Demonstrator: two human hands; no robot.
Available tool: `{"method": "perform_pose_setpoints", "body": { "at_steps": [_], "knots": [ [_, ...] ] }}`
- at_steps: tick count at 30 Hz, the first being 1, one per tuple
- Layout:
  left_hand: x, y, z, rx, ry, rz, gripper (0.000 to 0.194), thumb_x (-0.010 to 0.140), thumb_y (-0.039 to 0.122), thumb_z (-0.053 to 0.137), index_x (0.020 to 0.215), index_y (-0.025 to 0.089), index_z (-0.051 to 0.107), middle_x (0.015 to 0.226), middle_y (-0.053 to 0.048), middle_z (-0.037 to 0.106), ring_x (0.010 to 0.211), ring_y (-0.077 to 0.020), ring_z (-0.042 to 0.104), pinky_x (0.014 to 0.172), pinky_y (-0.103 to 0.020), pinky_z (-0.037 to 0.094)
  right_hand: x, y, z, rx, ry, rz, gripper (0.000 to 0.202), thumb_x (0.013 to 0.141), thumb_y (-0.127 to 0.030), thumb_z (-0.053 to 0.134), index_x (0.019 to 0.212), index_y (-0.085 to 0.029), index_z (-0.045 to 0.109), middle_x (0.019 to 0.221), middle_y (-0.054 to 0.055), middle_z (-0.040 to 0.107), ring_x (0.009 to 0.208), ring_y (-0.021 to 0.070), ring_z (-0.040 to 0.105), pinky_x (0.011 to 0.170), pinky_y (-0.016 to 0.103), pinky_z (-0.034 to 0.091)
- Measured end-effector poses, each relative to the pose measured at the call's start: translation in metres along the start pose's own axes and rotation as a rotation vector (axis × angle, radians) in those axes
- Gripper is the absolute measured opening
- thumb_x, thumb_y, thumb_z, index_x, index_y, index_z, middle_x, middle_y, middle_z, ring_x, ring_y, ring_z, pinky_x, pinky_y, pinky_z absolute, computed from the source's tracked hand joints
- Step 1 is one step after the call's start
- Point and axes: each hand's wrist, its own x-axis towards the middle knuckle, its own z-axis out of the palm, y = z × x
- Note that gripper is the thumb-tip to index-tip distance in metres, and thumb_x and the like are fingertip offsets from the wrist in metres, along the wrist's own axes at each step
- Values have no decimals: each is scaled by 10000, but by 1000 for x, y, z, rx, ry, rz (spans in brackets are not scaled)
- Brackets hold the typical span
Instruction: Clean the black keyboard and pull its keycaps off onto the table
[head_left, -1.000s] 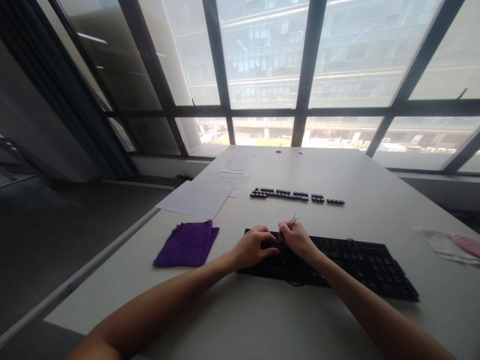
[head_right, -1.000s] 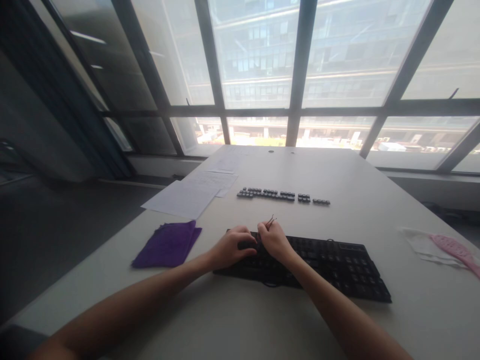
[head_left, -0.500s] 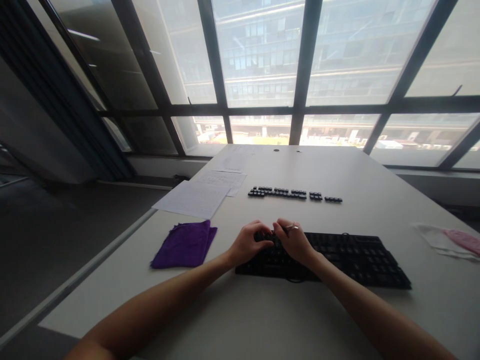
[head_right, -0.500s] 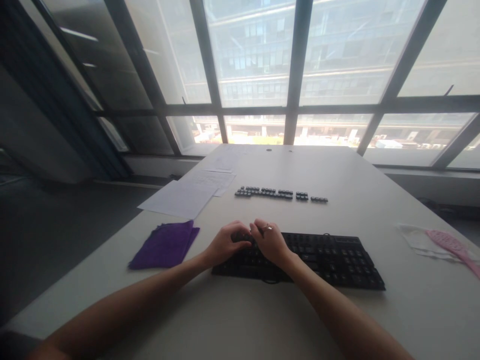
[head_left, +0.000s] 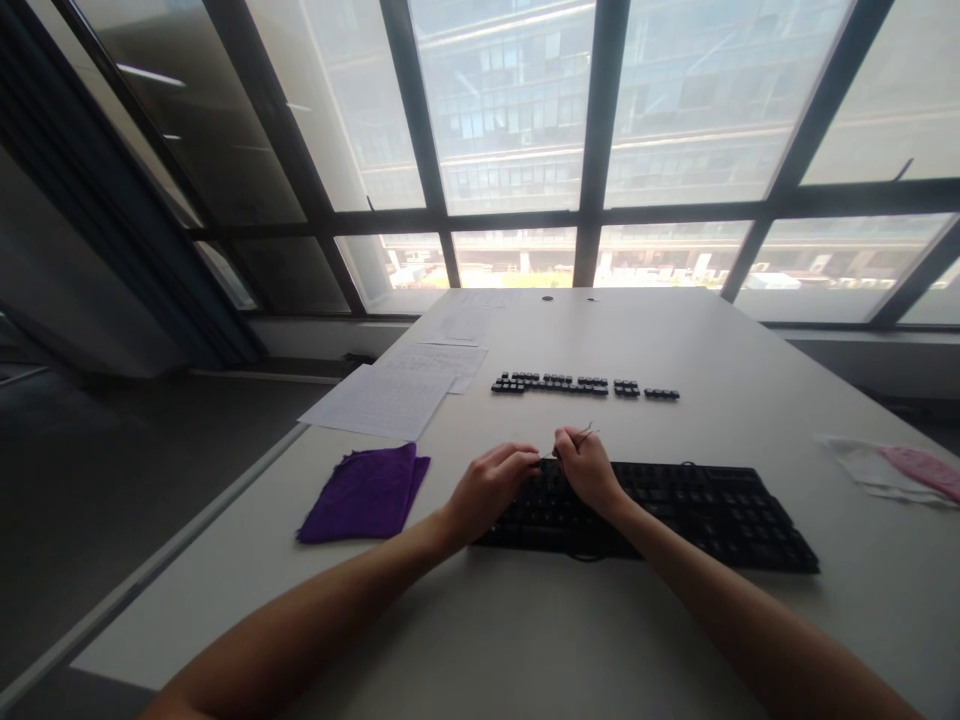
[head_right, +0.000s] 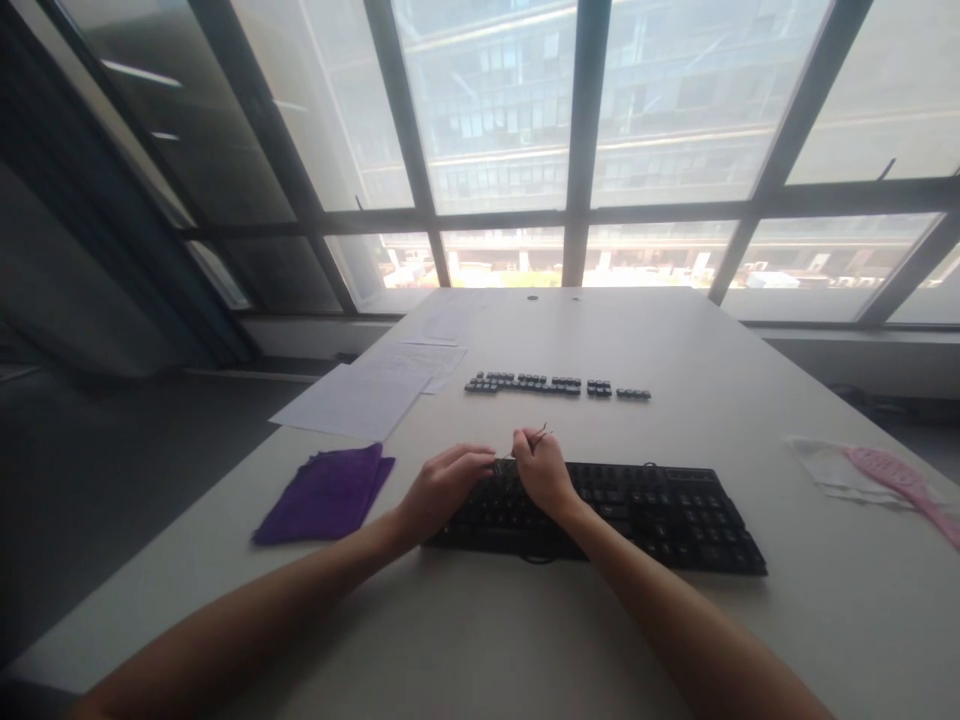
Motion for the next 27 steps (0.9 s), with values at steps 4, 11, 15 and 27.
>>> {"method": "perform_pose_setpoints", "body": {
  "at_steps": [4,11,15,27],
  "knots": [
    [16,-17,-6,-66,65,-255,105,888,241,663,957,206,733,991,-47,755,928,-191,706,860,-311,563,0,1,1,23,-25,1,400,928,-391,427,577,-206,470,498,-37,440,500,126,421,547,263,317],
    [29,-74,-9,-2,-62,-536,151,804,180,686,918,199,781,863,-34,779,780,-188,720,781,-308,560,-1,0,2,55,-35,0,409,931,-409,434,575,-208,439,500,-43,419,499,118,395,537,258,304],
    [33,-88,-5,165,-107,-476,99,772,254,743,850,214,790,763,-19,748,695,-171,669,737,-299,523,-1,2,3,55,-40,-3,413,937,-410,432,577,-206,435,494,-48,397,498,115,385,530,257,287],
    [89,-121,26,187,-174,-284,101,786,238,759,876,219,800,911,-36,699,815,-167,635,825,-300,502,-2,4,4,82,-49,-7,398,936,-415,441,599,-204,438,522,-52,380,518,112,367,531,260,271]
  ]
}}
